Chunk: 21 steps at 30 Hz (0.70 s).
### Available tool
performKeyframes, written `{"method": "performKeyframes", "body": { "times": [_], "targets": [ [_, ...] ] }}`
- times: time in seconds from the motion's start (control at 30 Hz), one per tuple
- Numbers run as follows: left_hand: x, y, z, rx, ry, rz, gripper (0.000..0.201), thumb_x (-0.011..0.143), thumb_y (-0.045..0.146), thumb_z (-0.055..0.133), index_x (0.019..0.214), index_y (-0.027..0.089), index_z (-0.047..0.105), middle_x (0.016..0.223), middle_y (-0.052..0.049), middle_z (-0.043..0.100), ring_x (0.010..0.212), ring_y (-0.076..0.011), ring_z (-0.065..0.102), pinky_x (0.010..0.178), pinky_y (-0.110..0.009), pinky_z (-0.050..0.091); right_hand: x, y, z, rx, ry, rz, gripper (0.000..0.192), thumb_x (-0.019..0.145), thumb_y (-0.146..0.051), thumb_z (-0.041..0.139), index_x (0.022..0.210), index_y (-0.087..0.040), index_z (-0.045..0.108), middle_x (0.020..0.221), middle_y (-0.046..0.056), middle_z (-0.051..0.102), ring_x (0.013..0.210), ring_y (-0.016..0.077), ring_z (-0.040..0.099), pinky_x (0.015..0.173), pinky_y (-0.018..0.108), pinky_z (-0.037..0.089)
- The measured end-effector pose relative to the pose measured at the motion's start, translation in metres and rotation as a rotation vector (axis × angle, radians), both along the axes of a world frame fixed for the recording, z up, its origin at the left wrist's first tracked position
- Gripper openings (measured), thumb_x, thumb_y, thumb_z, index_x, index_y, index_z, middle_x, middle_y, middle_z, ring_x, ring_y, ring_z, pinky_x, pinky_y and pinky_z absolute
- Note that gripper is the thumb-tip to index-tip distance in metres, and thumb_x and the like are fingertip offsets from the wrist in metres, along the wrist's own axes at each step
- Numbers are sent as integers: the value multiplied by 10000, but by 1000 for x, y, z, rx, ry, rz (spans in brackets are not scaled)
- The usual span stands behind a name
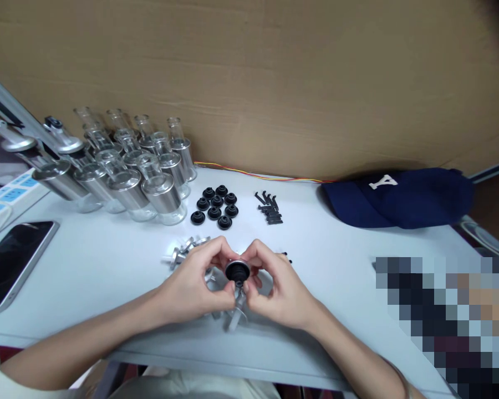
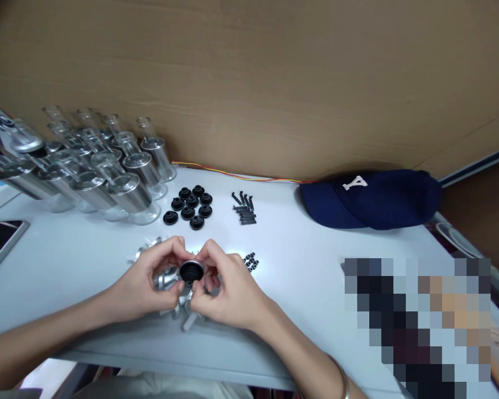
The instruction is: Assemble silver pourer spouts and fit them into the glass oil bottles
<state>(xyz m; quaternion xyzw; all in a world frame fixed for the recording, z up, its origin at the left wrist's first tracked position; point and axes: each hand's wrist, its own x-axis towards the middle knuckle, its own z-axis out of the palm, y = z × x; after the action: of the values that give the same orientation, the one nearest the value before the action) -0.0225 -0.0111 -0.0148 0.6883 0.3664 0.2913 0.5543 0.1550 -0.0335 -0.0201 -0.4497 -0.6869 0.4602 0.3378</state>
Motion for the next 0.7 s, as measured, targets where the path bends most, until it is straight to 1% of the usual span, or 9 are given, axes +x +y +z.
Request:
{"method": "performKeyframes", "body": {
  "times": [0.3, 0.4, 0.47, 0.57, 0.63, 0.7],
  "targets": [
    [-2, 0, -3, 78, 20, -5, 177, 682, 178, 584, 841, 184, 505, 752, 16, 529, 696, -122, 497, 666, -250, 437, 0, -1, 0, 38, -30, -4, 173, 647, -180, 522, 786, -226, 430, 591, -45, 524, 524, 104, 439, 500, 222, 392],
    [-2, 1, -3, 113, 33, -6, 171, 690, 178, 597, 844, 179, 522, 760, 14, 531, 693, -122, 511, 655, -245, 447, 0, 0, -1, 47, -23, -2, 180, 658, -176, 526, 805, -223, 432, 599, -43, 530, 523, 106, 451, 509, 230, 402],
    [-2, 3, -3, 139, 21, -5, 185, 706, 180, 606, 883, 173, 552, 788, 4, 541, 706, -126, 537, 661, -247, 469, 2, 0, -2, 53, 4, 0, 184, 676, -175, 536, 820, -223, 432, 613, -41, 542, 532, 109, 469, 522, 235, 414],
    [-1, 4, -4, 177, -40, 20, 225, 753, 171, 603, 977, 170, 586, 856, -18, 556, 770, -137, 589, 717, -256, 511, 5, 1, -2, 90, 36, -4, 168, 741, -164, 517, 887, -221, 456, 695, -19, 588, 598, 123, 528, 584, 253, 450],
    [-1, 5, -5, 214, -92, 58, 240, 781, 160, 610, 1020, 177, 591, 895, -27, 567, 821, -139, 606, 763, -254, 523, 8, 2, -1, 159, 20, -21, 196, 775, -149, 504, 955, -222, 481, 805, 11, 625, 695, 141, 572, 659, 278, 471],
    [-1, 5, -6, 261, -136, 95, 242, 796, 149, 631, 1033, 186, 595, 920, -28, 583, 846, -131, 609, 779, -236, 522, 10, 3, 0, 248, 7, -40, 235, 787, -151, 528, 1008, -225, 499, 922, 39, 639, 811, 164, 595, 723, 299, 479]
  ]
}}
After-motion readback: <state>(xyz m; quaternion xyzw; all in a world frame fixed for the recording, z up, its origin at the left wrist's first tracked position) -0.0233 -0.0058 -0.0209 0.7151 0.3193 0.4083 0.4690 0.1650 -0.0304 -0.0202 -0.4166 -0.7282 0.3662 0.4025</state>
